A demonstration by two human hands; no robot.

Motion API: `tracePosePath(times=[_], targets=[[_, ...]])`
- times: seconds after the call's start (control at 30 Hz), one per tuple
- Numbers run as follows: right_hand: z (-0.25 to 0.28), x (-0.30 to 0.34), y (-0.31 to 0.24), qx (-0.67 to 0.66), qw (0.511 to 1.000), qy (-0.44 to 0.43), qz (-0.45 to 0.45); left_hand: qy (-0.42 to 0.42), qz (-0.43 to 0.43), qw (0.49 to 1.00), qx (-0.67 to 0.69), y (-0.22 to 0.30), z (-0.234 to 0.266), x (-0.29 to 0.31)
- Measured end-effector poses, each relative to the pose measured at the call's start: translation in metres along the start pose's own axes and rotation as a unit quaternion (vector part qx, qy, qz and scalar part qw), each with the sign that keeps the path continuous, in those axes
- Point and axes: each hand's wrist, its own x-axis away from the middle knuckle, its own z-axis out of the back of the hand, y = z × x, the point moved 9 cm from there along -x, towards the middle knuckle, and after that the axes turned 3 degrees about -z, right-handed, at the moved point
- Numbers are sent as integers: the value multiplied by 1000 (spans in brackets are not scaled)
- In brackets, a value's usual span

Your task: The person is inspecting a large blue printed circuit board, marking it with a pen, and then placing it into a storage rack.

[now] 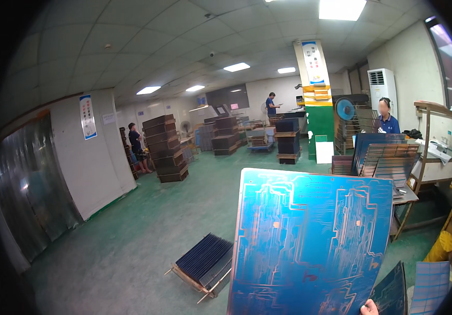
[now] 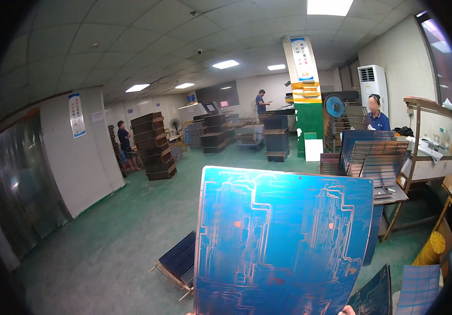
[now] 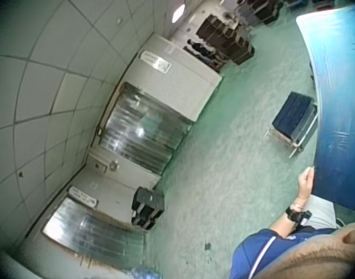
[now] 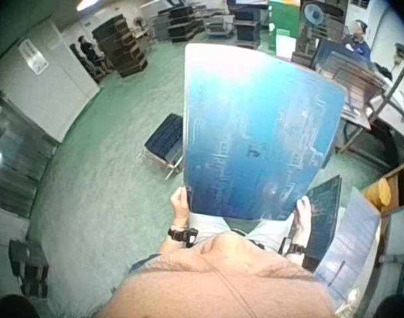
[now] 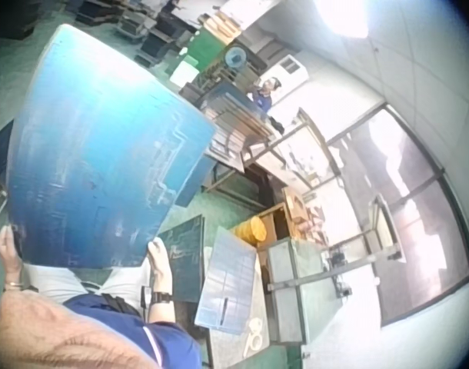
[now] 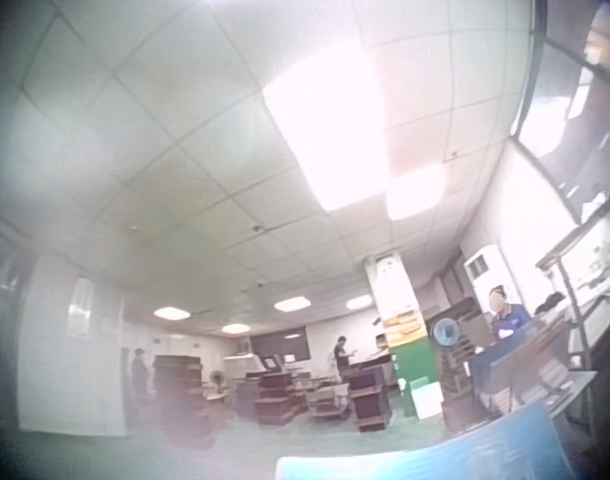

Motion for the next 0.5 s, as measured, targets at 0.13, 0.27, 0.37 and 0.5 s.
tracePosePath(times=[0.13,0.27,0.37,0.5], targets=[[-1,0,-3,26,999,-19,4,5,7,999,31,9,3,-2],[-8,-1,-9,46,994,-68,68,34,31,999,19,14,9,-6],[-22,16,-26,72,996,-42,38,39,24,999,14,7,18,-9],[-26,10,-26,134,982,-110,73,86,1,996,-22,16,25,-11]])
